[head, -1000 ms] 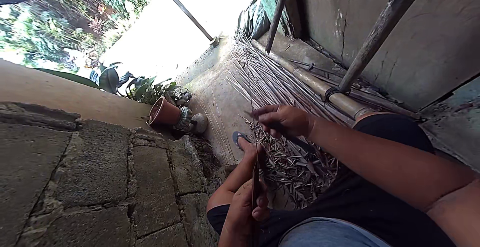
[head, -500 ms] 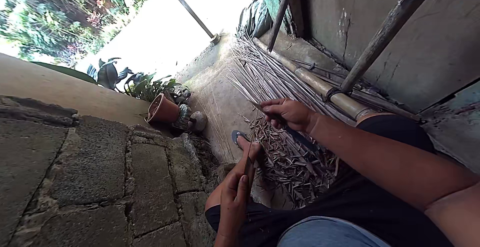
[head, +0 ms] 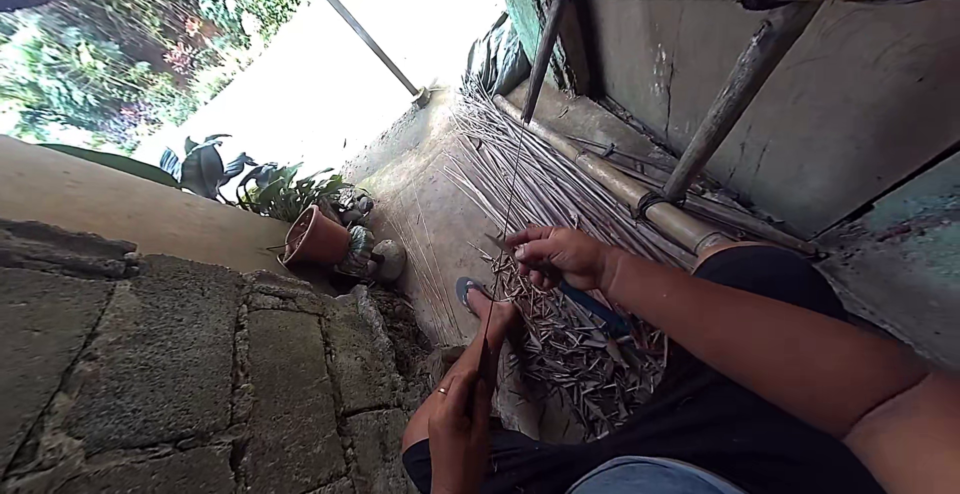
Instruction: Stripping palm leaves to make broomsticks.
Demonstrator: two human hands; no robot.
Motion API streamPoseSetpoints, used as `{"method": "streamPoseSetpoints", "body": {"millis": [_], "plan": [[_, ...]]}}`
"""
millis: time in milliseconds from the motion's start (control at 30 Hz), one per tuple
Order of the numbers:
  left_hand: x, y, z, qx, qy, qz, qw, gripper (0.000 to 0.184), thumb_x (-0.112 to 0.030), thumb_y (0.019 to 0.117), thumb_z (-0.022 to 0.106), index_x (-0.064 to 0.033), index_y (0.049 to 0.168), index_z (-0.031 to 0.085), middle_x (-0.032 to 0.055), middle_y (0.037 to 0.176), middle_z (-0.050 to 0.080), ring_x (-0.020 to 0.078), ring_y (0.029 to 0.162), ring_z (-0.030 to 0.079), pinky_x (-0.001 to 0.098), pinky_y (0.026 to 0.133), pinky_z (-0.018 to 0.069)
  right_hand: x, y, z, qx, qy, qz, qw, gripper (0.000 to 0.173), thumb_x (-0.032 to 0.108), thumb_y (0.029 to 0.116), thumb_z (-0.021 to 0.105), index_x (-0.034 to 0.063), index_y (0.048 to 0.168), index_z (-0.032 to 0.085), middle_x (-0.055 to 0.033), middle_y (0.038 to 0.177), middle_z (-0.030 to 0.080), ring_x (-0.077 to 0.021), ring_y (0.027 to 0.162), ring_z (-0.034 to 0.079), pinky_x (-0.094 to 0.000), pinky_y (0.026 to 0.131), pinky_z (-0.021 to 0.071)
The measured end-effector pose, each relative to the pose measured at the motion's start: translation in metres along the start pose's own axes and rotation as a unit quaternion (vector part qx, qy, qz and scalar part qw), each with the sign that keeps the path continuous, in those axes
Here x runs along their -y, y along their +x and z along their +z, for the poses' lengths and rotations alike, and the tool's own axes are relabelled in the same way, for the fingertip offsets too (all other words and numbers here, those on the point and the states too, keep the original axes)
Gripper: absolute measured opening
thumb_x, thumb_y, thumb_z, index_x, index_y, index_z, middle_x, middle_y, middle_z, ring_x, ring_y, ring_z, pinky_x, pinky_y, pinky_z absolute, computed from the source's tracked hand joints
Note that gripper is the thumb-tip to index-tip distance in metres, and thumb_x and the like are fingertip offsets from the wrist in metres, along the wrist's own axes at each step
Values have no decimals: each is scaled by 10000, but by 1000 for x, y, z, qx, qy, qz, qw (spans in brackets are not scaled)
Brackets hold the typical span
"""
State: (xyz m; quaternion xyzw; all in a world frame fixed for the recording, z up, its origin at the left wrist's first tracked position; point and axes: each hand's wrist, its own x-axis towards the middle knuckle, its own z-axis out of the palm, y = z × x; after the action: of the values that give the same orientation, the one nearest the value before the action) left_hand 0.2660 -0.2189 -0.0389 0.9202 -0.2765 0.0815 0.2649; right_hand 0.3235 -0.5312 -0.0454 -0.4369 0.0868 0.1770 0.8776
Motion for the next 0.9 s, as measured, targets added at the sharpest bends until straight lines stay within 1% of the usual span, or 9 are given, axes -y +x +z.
{"method": "streamPoseSetpoints", "body": {"millis": [100,167,267,400,500,567,633,800,900], "plan": [[2,3,1,-37,57,28,997,216,-183,928,651,-97,1066,794,35,986,739,28,759,680,190,681,582,-19,-9,17,75,-51,33,995,298,100,1038,535,51,1331,566,-41,771,640,-100,542,594,-229,493,508],[4,4,-1,-51,85,42,994,222,-202,931,654,-121,1076,801,42,1015,747,40,781,694,200,687,587,-18,-11,21,73,-54,32,995,273,86,1027,549,40,1294,590,-46,754,651,-104,530,601,-229,487,513],[8,1,-5,-71,112,68,989,216,-198,927,659,-125,1065,809,47,1002,751,60,836,707,207,735,592,1,-4,6,10,-21,5,1000,270,89,1042,533,44,1303,591,-39,773,644,-91,542,586,-211,491,498],[13,-2,-5,-106,135,95,981,196,-164,915,671,-119,1041,815,57,983,747,73,863,710,215,744,590,15,4,-7,-73,56,-22,996,257,92,1057,515,53,1305,572,-64,762,643,-101,530,592,-206,466,489],[13,1,-3,-114,146,111,976,205,-128,917,670,-100,1065,808,67,1003,737,88,933,698,194,837,571,0,-3,1,-8,4,-2,1000,307,101,1043,528,54,1345,556,-50,790,644,-108,557,594,-231,499,506],[14,4,-4,-115,159,119,973,214,-123,913,664,-103,1070,808,65,1006,735,112,960,686,206,862,557,-11,-8,12,44,-23,24,998,278,92,1032,542,52,1306,575,-44,787,645,-107,555,597,-234,502,512],[16,5,-6,-119,166,126,971,214,-118,905,664,-105,1061,811,64,993,733,121,963,679,208,862,551,-11,-10,16,47,-26,27,998,258,82,1028,550,50,1281,591,-47,769,648,-108,539,599,-231,488,510],[19,-5,-14,-135,176,138,965,189,-112,921,664,-88,1044,805,70,963,721,128,948,660,211,874,530,22,0,-11,-66,29,-24,997,235,94,1060,513,50,1281,579,-48,780,637,-84,538,577,-197,480,482],[23,-12,-17,-150,179,148,961,160,-105,925,677,-78,1018,804,75,940,714,126,934,652,206,875,520,35,1,-25,-140,86,-64,984,258,117,1060,515,74,1303,589,-57,756,632,-97,517,566,-210,456,467]]}}
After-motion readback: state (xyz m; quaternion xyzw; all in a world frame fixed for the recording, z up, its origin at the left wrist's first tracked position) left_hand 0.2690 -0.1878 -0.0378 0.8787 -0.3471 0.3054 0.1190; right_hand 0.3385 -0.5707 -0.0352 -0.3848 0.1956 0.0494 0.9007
